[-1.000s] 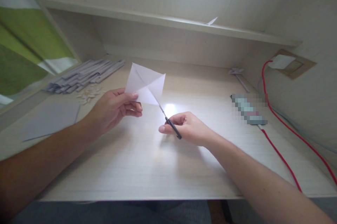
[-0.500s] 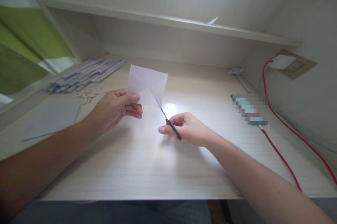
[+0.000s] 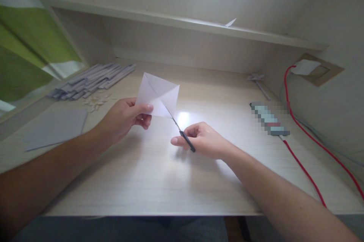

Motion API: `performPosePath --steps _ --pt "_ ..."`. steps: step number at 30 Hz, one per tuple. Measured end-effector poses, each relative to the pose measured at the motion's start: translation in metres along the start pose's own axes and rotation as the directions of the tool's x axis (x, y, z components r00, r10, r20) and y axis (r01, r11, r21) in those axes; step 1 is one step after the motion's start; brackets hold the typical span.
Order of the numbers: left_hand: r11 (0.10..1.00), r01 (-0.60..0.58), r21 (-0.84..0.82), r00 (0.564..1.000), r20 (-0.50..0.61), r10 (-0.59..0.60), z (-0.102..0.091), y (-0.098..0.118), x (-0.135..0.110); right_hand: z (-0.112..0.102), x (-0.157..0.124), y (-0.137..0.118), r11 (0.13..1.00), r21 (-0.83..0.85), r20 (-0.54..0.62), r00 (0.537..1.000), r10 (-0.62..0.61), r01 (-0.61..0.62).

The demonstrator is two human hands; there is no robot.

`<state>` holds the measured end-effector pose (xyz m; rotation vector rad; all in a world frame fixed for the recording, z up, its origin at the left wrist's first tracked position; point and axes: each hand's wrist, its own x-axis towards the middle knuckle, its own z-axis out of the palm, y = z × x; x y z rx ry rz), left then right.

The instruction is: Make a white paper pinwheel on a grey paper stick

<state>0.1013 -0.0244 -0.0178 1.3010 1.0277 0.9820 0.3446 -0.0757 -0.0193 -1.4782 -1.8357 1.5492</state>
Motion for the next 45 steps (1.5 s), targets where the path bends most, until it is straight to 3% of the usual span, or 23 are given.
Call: performPosePath --steps 26,45 --pt "0.999 0.005 0.053 0.998 -0.055 -0.002 0.0022 0.0023 -0.0014 0.0014 0.0031 0.0031 0.999 0.011 -0.036 0.999 0.030 -0.030" --pt "0.997 -0.025 0.067 1.000 -0.015 0.026 0.0008 0.0010 -0.0017 0.0011 0.0035 0.0030 1.000 -0.003 -0.062 0.998 0.029 -0.030"
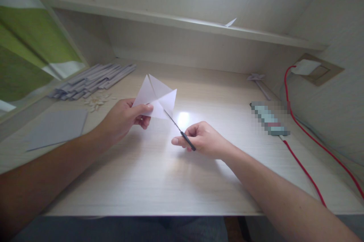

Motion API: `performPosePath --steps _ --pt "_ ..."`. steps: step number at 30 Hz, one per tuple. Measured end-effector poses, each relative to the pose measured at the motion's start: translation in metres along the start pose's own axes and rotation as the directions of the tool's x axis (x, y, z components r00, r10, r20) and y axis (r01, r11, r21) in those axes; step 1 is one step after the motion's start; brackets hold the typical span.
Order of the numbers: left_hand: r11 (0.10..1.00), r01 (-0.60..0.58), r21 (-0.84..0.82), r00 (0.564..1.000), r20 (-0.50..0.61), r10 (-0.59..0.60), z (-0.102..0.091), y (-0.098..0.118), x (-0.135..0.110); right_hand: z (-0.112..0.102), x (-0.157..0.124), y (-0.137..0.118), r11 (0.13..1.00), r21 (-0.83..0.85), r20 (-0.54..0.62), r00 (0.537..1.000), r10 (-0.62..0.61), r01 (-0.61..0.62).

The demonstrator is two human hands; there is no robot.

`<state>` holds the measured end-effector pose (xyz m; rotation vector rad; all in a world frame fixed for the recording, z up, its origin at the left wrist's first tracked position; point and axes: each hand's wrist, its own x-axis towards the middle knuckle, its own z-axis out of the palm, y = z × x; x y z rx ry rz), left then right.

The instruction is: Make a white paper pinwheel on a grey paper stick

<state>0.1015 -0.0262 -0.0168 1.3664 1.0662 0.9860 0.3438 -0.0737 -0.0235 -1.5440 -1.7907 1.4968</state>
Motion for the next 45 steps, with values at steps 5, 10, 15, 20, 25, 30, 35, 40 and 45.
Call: performPosePath --steps 5,10,15,20,25,30,35,40,45 --pt "1.000 0.002 -0.011 1.000 0.025 -0.001 -0.0002 -0.0004 -0.0005 -0.0001 -0.0010 0.0009 1.000 -0.018 0.003 1.000 -0.007 0.007" --pt "1.000 0.017 -0.026 0.998 0.054 -0.015 -0.0004 -0.0010 0.0000 -0.0007 -0.0013 0.0003 1.000 -0.026 0.015 1.000 0.006 -0.005" --pt "0.998 0.057 -0.033 0.993 0.101 -0.054 -0.0001 -0.0019 0.0000 -0.0001 -0.0021 -0.0037 1.000 -0.013 0.032 0.999 0.011 -0.010" --pt "0.997 0.078 0.005 0.982 0.173 -0.078 -0.0005 -0.0022 -0.0003 0.0004 -0.0028 -0.0055 1.000 -0.030 0.033 0.999 0.004 -0.003" --pt "0.996 0.088 -0.003 0.975 0.203 -0.086 -0.0016 -0.0032 -0.0002 0.0009 -0.0025 -0.0055 0.999 -0.027 0.044 0.999 -0.015 0.017" --pt "0.996 0.084 0.013 0.982 0.168 -0.085 -0.0011 -0.0030 -0.0004 0.0010 -0.0014 -0.0040 1.000 -0.027 0.028 1.000 -0.010 0.011" --pt "0.997 0.052 0.060 0.997 0.053 -0.055 -0.0003 -0.0042 0.0012 0.0014 -0.0016 -0.0028 1.000 -0.022 0.006 1.000 -0.011 0.011" --pt "0.998 0.040 0.055 0.998 0.047 -0.042 -0.0005 -0.0072 0.0025 0.0015 -0.0012 -0.0028 1.000 -0.003 0.014 1.000 -0.012 0.013" --pt "0.998 0.049 0.037 0.997 0.049 -0.051 -0.0010 -0.0091 0.0031 0.0011 -0.0008 -0.0036 1.000 -0.013 0.013 1.000 0.000 0.000"
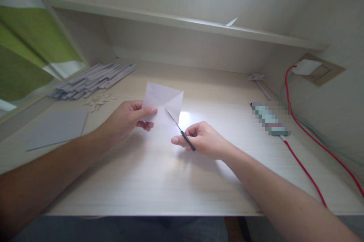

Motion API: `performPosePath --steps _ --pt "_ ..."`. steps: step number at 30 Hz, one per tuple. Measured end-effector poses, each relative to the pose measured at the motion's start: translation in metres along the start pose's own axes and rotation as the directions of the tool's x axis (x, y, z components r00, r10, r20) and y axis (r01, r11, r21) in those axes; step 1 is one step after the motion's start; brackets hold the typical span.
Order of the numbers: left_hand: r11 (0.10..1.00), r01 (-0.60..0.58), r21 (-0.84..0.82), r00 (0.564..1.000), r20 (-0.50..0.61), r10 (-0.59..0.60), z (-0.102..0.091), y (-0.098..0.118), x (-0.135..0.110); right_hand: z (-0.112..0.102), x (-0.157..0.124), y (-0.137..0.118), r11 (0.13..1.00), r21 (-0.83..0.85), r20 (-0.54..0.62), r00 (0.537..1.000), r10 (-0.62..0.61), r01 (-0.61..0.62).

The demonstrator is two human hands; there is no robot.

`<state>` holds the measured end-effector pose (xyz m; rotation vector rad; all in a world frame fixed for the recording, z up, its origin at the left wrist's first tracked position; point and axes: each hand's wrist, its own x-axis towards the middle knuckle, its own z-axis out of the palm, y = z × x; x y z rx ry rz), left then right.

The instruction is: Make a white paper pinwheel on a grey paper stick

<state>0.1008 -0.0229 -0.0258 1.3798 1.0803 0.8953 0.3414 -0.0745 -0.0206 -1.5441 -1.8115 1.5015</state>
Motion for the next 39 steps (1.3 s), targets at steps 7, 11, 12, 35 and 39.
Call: performPosePath --steps 7,11,12,35,39 --pt "1.000 -0.005 0.001 1.000 -0.001 0.005 -0.0001 0.0013 -0.0007 0.0004 -0.0006 -0.0007 1.000 0.007 -0.006 1.000 0.003 -0.003" --pt "1.000 -0.008 0.001 1.000 -0.002 0.008 0.0007 0.0017 -0.0006 0.0005 -0.0005 -0.0011 1.000 0.005 -0.015 1.000 -0.003 0.003" --pt "1.000 -0.007 -0.001 1.000 -0.002 0.007 0.0007 0.0017 -0.0004 0.0004 -0.0006 -0.0010 1.000 0.006 -0.015 1.000 -0.006 0.006" --pt "1.000 -0.001 -0.008 1.000 -0.005 0.001 0.0003 0.0009 -0.0004 0.0004 0.0010 0.0023 1.000 -0.001 -0.032 0.999 -0.030 0.030" --pt "1.000 -0.005 -0.009 1.000 0.003 0.005 0.0002 0.0017 -0.0008 0.0007 0.0015 0.0024 1.000 -0.008 -0.037 0.999 -0.024 0.024"
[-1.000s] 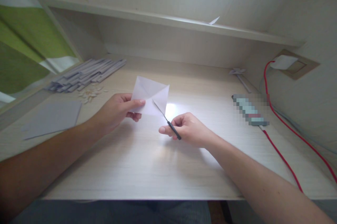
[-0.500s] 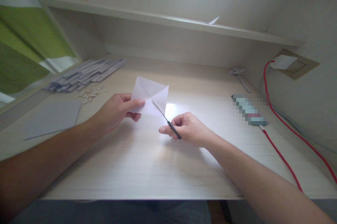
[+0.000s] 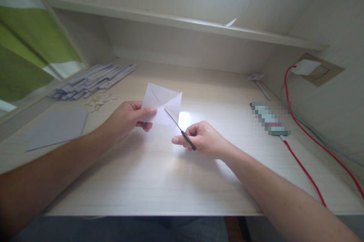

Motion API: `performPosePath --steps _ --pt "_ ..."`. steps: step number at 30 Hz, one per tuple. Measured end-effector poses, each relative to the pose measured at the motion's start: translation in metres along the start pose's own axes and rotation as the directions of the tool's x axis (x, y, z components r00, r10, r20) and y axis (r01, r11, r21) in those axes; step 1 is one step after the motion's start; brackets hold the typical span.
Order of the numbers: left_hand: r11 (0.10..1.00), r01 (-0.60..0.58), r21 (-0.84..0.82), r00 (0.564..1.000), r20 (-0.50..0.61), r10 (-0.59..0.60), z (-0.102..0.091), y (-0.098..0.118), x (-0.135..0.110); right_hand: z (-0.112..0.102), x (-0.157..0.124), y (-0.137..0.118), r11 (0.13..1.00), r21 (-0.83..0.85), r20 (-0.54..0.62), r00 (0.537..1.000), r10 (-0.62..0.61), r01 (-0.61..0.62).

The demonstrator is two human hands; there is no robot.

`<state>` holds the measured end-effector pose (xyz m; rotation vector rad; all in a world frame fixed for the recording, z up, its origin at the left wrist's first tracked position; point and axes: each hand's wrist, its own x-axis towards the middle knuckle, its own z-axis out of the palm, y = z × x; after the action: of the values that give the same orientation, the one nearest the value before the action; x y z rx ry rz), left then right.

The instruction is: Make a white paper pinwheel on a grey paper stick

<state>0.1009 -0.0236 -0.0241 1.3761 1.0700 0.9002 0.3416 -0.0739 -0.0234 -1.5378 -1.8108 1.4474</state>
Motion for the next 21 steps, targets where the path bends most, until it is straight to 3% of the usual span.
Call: performPosePath --steps 14,21 --pt "1.000 0.001 0.005 1.000 -0.017 0.000 0.0006 0.0010 0.0009 0.0003 -0.0010 -0.0019 1.000 0.004 -0.008 1.000 0.008 -0.008" --pt "0.999 -0.042 -0.014 0.990 -0.139 0.040 -0.0017 0.0014 0.0020 -0.0078 -0.0011 -0.0022 0.999 -0.036 0.065 0.998 0.026 -0.023"
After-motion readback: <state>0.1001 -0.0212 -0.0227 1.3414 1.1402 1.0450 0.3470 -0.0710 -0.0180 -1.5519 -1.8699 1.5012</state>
